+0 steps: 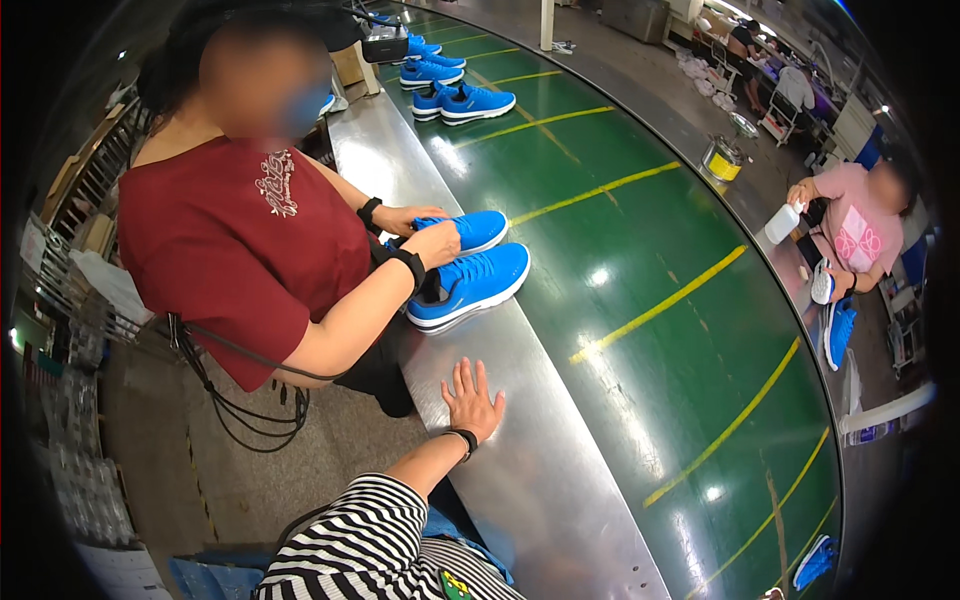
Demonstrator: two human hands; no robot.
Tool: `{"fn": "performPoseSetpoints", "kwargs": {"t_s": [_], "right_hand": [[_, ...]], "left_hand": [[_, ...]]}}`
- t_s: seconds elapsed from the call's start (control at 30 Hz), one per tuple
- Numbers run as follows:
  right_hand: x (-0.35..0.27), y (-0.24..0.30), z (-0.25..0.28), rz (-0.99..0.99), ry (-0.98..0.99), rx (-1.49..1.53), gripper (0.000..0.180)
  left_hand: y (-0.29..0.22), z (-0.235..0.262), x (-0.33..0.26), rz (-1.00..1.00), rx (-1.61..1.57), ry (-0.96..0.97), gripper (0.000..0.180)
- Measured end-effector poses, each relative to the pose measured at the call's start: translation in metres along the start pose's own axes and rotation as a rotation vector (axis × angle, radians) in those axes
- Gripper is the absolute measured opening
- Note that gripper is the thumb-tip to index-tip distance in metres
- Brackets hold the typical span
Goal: The person wipes the exterior of blue sneakers with a white cloth on a factory assembly line. They handle the shoes one at a time, rotating them to clean the sides and soles before placing them back on the conveyor belt.
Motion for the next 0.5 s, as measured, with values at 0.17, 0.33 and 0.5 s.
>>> {"fn": "performPoseSetpoints", "kwargs": {"t_s": [0.17, 0.33, 0.5], "right_hand": [[-0.0039, -0.0001, -0.0005, -0.005, 0.007, 0.012, 0.04], [-0.0045, -0.0006, 0.0017, -0.007, 0.013, 0.017, 0.04], [-0.0062, 0.0002, 0.0023, -0.009, 0.021, 0.023, 0.04]], "left_hand": [[0.0016, 0.0017, -0.0002, -0.003, 0.005, 0.004, 0.068], [0.0004, 0.0051, 0.0014, 0.003, 0.014, 0.031, 0.069], [0.0021, 0.0085, 0.0007, 0.006, 0.004, 0.023, 0.069]]}}
Point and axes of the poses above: each hand's wrist, its own x-axis towards the middle knuckle, its own z-axis out of the back of the hand, y = z × x, the point moved 4 cm from there along x, towards the middle knuckle, and after that the axes turned 12 degrees about -z, right-handed, at the moved point
